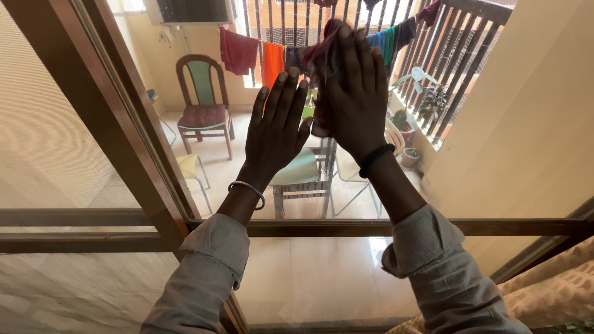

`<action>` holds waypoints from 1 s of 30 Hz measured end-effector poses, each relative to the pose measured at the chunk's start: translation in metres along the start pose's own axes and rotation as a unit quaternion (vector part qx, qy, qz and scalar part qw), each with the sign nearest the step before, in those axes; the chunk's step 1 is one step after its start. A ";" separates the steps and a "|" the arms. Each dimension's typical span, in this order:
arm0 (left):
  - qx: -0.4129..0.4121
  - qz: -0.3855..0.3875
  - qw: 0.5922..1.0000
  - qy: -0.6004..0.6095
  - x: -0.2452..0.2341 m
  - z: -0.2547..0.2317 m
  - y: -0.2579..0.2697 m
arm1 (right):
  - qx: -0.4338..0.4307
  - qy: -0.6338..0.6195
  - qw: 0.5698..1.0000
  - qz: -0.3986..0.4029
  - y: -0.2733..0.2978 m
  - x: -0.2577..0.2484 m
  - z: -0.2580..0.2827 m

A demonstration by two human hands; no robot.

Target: The person sprays a cleaning solution onto a glass window pane and wipes it with a cloth. They use circular and vertical motions to clean the surface, covering the area systematically.

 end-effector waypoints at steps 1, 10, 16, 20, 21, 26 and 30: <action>-0.002 0.001 1.000 0.007 0.000 0.001 0.000 | -0.013 -0.005 1.000 0.005 0.008 0.003 0.001; -0.006 -0.003 1.000 0.004 0.000 0.000 0.001 | 0.143 -0.004 0.990 0.000 0.060 0.000 -0.085; -0.010 0.004 1.000 -0.001 0.001 -0.001 0.001 | 0.162 -0.055 0.985 -0.033 0.011 -0.029 -0.089; -0.009 -0.001 1.000 -0.006 -0.001 -0.001 0.000 | 0.094 -0.034 0.995 -0.010 -0.014 -0.016 -0.059; -0.007 -0.004 1.000 -0.008 -0.002 -0.002 0.000 | 0.064 -0.026 0.998 -0.006 -0.016 -0.013 -0.049; -0.006 -0.007 1.000 -0.009 -0.001 -0.001 0.001 | -0.024 0.007 0.998 0.058 0.013 0.004 -0.026; -0.008 -0.006 1.000 -0.003 0.002 -0.001 0.001 | 0.064 0.007 0.998 0.027 0.031 -0.008 -0.063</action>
Point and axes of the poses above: each hand's wrist, its own y-axis away from the middle knuckle, its own x-axis out of the palm, z = x × y, the point moved 10 cm from there along -y, towards the middle knuckle, and after that the axes turned 10 degrees about z, right-handed, at the moved point
